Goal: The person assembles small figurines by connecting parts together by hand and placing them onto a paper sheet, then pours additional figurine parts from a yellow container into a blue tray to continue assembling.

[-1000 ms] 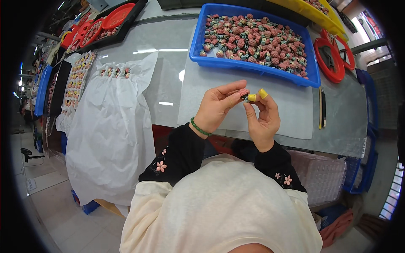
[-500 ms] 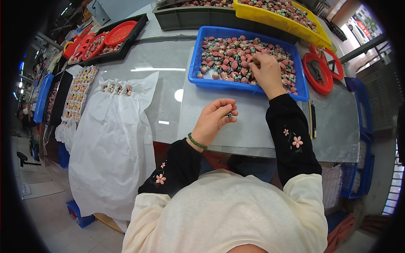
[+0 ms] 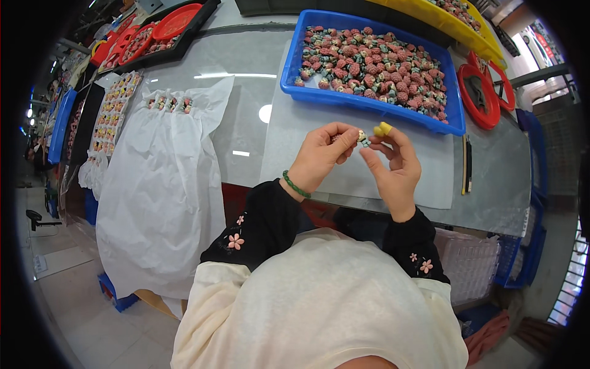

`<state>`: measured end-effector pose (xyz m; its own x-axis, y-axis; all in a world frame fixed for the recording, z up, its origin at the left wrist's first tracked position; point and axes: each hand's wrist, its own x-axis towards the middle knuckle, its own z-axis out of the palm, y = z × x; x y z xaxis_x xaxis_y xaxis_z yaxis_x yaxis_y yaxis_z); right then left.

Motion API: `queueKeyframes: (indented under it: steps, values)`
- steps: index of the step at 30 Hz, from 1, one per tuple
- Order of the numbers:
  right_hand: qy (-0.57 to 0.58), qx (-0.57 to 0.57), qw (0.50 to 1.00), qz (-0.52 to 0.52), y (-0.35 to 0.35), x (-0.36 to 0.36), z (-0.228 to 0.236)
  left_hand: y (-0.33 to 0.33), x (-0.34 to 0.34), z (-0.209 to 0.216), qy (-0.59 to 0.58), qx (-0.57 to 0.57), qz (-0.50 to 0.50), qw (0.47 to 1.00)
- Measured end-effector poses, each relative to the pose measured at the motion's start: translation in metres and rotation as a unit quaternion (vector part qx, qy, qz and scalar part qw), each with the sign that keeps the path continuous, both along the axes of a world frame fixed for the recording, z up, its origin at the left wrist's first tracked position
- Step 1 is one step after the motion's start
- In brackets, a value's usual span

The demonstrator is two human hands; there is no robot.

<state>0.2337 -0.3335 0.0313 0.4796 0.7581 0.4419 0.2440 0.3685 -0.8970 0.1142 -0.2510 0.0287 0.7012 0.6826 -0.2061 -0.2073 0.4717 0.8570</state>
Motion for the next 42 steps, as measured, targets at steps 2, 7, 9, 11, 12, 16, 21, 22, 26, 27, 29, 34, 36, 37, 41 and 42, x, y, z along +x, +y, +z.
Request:
queueKeyframes:
  steps: [2, 7, 9, 11, 12, 16, 21, 22, 26, 27, 29, 34, 36, 37, 41, 42]
  values:
    - [0.042, -0.028, 0.999, 0.019, -0.008, 0.005, -0.01, -0.004, 0.003, 0.003, -0.004, 0.028, 0.0, 1.0]
    - [0.052, -0.009, 0.998, 0.024, -0.014, -0.001, -0.021, -0.005, -0.006, -0.005, -0.041, 0.023, -0.035, 0.998]
    - [0.036, 0.012, 0.999, 0.014, -0.014, -0.002, -0.027, -0.007, -0.005, -0.009, -0.063, 0.011, -0.037, 0.997]
    - [0.02, 0.034, 0.999, 0.008, -0.015, -0.003, -0.028, -0.008, -0.006, -0.007, -0.076, 0.003, -0.028, 0.997]
    - [0.013, 0.045, 0.999, 0.003, -0.015, -0.003, -0.028, -0.009, -0.007, -0.006, -0.074, 0.003, -0.027, 0.997]
    - [-0.002, 0.058, 0.998, -0.02, -0.014, -0.003, -0.028, -0.005, -0.009, -0.002, -0.092, -0.028, -0.055, 0.994]
    - [0.012, 0.027, 0.999, 0.018, -0.014, 0.004, -0.024, -0.002, -0.01, 0.006, -0.12, -0.091, -0.017, 0.988]
    - [0.037, 0.004, 0.998, 0.052, -0.014, 0.005, -0.022, -0.001, -0.01, 0.002, -0.081, -0.022, -0.009, 0.996]
    - [0.087, -0.034, 0.991, 0.095, -0.002, 0.002, -0.013, 0.003, -0.015, -0.004, 0.006, 0.089, -0.019, 0.996]
    - [0.102, -0.052, 0.988, 0.107, 0.001, 0.001, -0.012, 0.003, -0.017, -0.005, 0.009, 0.092, -0.011, 0.996]
    - [0.117, -0.065, 0.981, 0.137, 0.006, -0.003, -0.009, -0.001, -0.023, -0.003, 0.025, 0.171, -0.038, 0.984]
    - [0.155, -0.075, 0.976, 0.13, 0.013, -0.017, -0.003, -0.001, -0.038, 0.003, 0.024, 0.156, 0.012, 0.987]
    - [0.165, -0.072, 0.978, 0.101, 0.015, -0.018, -0.002, 0.011, -0.045, 0.025, 0.049, 0.229, 0.026, 0.972]
    - [0.168, -0.072, 0.977, 0.111, 0.015, -0.019, -0.004, 0.021, -0.053, 0.042, 0.07, 0.297, 0.082, 0.949]
    - [0.136, -0.094, 0.981, 0.105, 0.014, -0.022, 0.0, 0.088, -0.104, 0.093, 0.17, 0.497, 0.309, 0.793]
    - [0.138, -0.103, 0.979, 0.106, 0.014, -0.024, 0.0, 0.101, -0.115, 0.091, 0.244, 0.522, 0.32, 0.752]
